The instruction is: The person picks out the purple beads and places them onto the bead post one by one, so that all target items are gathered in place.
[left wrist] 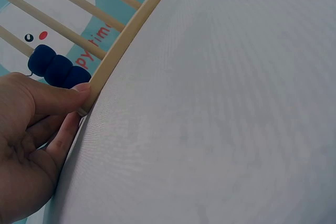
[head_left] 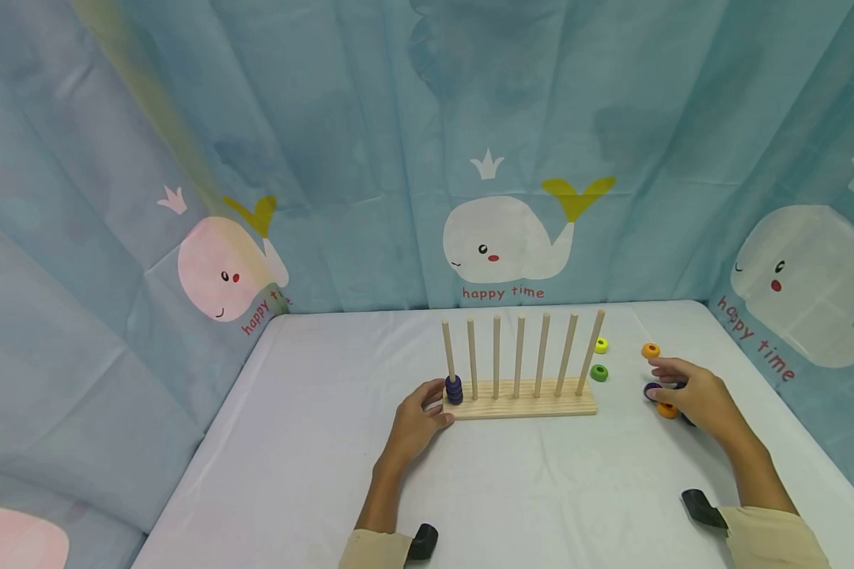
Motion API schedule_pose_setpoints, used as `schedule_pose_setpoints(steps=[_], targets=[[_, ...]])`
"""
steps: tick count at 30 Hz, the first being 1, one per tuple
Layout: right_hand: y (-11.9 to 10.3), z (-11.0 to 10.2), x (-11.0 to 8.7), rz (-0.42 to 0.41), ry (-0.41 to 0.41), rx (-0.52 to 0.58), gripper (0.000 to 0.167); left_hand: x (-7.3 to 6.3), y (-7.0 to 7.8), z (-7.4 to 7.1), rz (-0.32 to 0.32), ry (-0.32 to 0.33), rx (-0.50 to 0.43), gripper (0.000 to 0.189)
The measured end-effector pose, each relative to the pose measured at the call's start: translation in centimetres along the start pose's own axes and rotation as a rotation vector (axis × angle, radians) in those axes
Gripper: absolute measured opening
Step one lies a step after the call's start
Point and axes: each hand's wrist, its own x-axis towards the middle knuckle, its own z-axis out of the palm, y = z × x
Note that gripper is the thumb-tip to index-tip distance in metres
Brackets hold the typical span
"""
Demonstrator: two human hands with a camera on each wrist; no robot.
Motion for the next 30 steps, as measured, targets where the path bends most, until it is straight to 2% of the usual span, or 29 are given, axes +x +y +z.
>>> schedule_pose_setpoints(steps=[19, 25, 30], targets=[[-0.3, 0.0, 0.0, -0.011, -0.037, -0.059, 0.051, 0.0, 0.0, 0.0, 0.007, 0.003, 0.017, 0.064], [-0.8, -0.1, -0.4, -0.03, 0.025, -0.059, 0.051, -0.1, 0.1, 0.0, 0.002, 0.002, 0.015, 0.063], [-1.5, -0.3, -0.6, -0.042, 0.112, -0.039, 0.048, -0.2, 0.2, 0.0, 0.009, 0.001, 0.015, 0.063]])
